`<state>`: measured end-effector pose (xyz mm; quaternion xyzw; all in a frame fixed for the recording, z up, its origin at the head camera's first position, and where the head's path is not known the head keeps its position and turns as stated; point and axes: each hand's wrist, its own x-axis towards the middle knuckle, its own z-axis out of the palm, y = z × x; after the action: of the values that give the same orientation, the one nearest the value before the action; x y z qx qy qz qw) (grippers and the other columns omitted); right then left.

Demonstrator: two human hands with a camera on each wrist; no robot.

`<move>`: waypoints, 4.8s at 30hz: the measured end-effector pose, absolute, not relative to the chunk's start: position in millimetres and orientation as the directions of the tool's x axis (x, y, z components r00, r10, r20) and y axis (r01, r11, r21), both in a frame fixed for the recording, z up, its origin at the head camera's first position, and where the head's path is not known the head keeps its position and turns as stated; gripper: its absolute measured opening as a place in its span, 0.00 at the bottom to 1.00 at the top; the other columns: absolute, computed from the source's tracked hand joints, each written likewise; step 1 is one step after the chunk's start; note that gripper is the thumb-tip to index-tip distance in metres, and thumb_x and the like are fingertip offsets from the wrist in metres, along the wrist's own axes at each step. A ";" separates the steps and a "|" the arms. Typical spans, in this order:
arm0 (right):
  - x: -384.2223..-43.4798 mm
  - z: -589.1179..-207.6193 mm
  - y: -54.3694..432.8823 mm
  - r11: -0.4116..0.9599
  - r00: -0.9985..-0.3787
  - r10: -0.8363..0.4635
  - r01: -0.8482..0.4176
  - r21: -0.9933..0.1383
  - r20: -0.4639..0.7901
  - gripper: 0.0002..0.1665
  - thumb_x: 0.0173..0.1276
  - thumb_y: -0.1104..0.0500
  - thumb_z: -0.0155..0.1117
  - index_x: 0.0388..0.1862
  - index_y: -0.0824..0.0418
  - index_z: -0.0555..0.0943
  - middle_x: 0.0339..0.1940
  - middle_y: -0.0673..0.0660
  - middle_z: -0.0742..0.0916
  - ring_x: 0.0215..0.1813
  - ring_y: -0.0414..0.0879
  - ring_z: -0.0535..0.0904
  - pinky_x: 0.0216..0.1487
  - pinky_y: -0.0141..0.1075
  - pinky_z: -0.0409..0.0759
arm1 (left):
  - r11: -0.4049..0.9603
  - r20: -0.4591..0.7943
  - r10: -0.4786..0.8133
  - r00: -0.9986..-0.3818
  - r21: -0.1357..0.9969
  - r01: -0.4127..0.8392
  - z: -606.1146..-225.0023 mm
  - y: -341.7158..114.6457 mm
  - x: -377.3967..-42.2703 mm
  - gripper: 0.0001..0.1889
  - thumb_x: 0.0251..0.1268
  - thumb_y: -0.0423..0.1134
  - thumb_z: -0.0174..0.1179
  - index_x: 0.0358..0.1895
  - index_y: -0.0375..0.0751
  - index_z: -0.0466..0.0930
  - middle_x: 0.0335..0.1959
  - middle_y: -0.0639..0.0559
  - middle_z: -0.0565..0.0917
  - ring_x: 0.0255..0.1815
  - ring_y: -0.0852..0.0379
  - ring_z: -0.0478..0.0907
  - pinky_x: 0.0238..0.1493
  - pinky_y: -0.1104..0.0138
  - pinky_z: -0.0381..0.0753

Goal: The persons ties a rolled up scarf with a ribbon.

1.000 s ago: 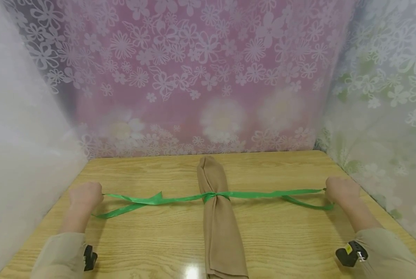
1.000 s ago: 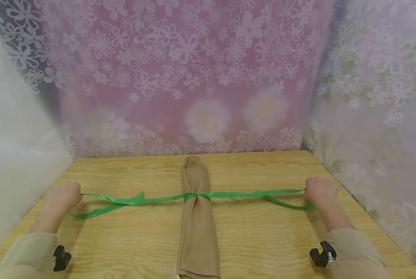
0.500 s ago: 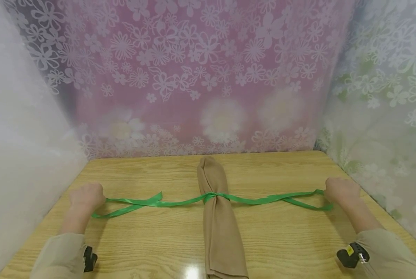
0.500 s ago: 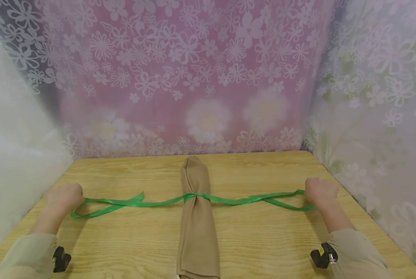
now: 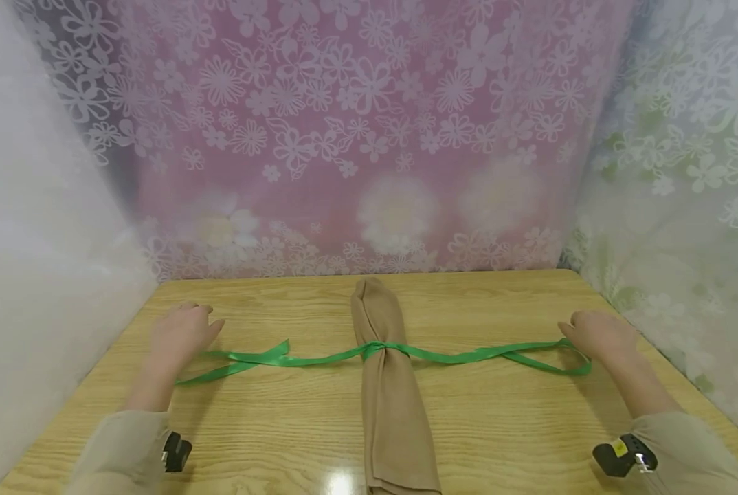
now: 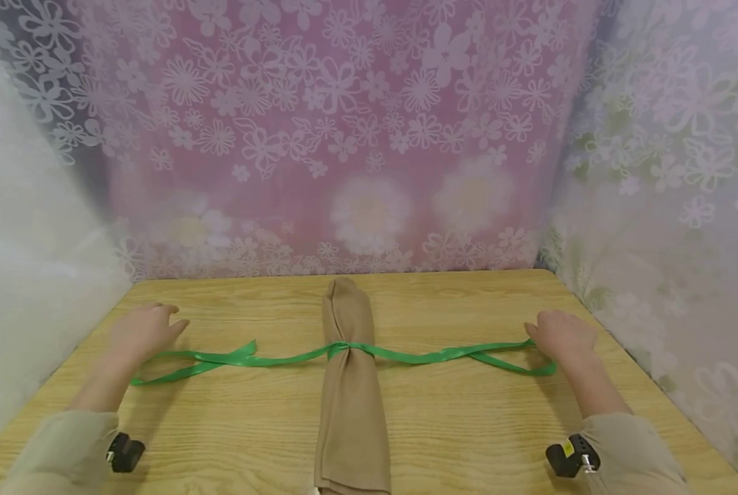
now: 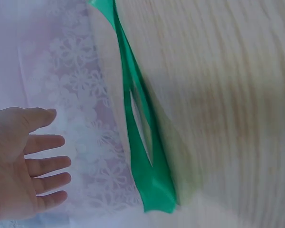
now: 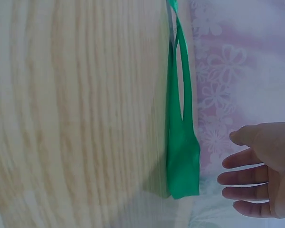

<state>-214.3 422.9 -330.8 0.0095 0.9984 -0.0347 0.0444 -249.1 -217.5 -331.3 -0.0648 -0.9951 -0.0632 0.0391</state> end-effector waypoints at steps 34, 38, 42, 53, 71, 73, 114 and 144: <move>-240.7 -317.7 327.9 0.988 -0.980 -0.132 -0.142 -0.056 0.152 0.40 0.66 0.36 0.50 0.64 0.64 0.69 0.61 0.72 0.72 0.61 0.72 0.61 0.54 0.69 0.55 | 0.941 0.131 0.260 -0.957 0.189 0.282 -321.6 -134.4 -268.7 0.33 0.66 0.54 0.53 0.67 0.36 0.62 0.67 0.36 0.63 0.66 0.35 0.56 0.61 0.37 0.50; -241.7 -327.6 312.4 0.978 -0.969 -0.195 -0.203 -0.041 0.154 0.36 0.64 0.38 0.54 0.62 0.62 0.72 0.58 0.69 0.75 0.59 0.68 0.66 0.53 0.67 0.60 | 0.920 0.043 0.345 -0.937 0.184 0.347 -334.7 -117.4 -267.2 0.32 0.62 0.53 0.57 0.65 0.39 0.66 0.65 0.40 0.66 0.65 0.36 0.60 0.61 0.38 0.52; -242.0 -332.3 294.9 0.961 -0.948 -0.268 -0.275 -0.014 0.170 0.33 0.63 0.39 0.57 0.59 0.61 0.75 0.55 0.67 0.78 0.57 0.67 0.69 0.52 0.65 0.63 | 0.894 -0.003 0.418 -0.909 0.183 0.410 -340.1 -97.3 -262.7 0.31 0.60 0.53 0.60 0.63 0.41 0.70 0.63 0.42 0.70 0.63 0.38 0.64 0.60 0.39 0.54; -239.7 -342.1 258.8 0.920 -0.919 -0.391 -0.391 0.017 0.056 0.34 0.58 0.35 0.60 0.53 0.59 0.79 0.52 0.62 0.81 0.56 0.63 0.72 0.51 0.61 0.68 | 0.847 -0.006 0.516 -0.856 0.150 0.510 -343.6 -62.1 -247.8 0.22 0.57 0.49 0.63 0.53 0.43 0.80 0.50 0.50 0.81 0.55 0.45 0.74 0.60 0.43 0.60; -231.7 -363.2 235.4 0.843 -0.848 -0.530 -0.525 0.114 0.018 0.11 0.52 0.50 0.70 0.19 0.52 0.79 0.21 0.45 0.77 0.26 0.43 0.70 0.31 0.39 0.68 | 0.847 -0.036 0.531 -0.847 -0.015 0.532 -362.0 -45.4 -244.4 0.13 0.55 0.46 0.64 0.18 0.47 0.76 0.20 0.57 0.76 0.27 0.58 0.72 0.45 0.56 0.72; -231.7 -364.1 236.3 0.841 -0.843 -0.536 -0.531 0.105 0.033 0.08 0.52 0.55 0.69 0.18 0.53 0.80 0.20 0.45 0.78 0.25 0.41 0.69 0.31 0.39 0.68 | 0.855 -0.031 0.517 -0.855 -0.034 0.518 -363.0 -45.3 -244.8 0.13 0.56 0.43 0.64 0.18 0.46 0.75 0.20 0.56 0.74 0.27 0.57 0.73 0.45 0.56 0.73; -227.2 -359.0 246.4 0.743 -0.743 -0.629 -0.489 0.456 0.228 0.23 0.53 0.64 0.64 0.07 0.54 0.63 0.11 0.46 0.65 0.21 0.41 0.56 0.31 0.34 0.61 | 0.789 -0.027 0.574 -0.818 -0.252 0.561 -342.2 -57.3 -244.5 0.24 0.56 0.30 0.59 0.10 0.48 0.56 0.11 0.57 0.53 0.14 0.63 0.48 0.16 0.73 0.49; -229.0 -354.3 237.7 0.816 -0.865 -0.495 -0.432 0.383 0.080 0.22 0.60 0.58 0.63 0.09 0.54 0.67 0.14 0.47 0.69 0.21 0.41 0.57 0.29 0.33 0.54 | 0.818 -0.005 0.564 -0.825 -0.134 0.560 -347.7 -59.5 -246.2 0.24 0.58 0.40 0.63 0.10 0.47 0.59 0.12 0.57 0.57 0.15 0.62 0.53 0.16 0.72 0.57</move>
<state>-229.0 237.7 -354.3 -0.2443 0.9489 0.1794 -0.0881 -246.2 -59.5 -347.7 -0.2949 -0.9532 0.0650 0.0177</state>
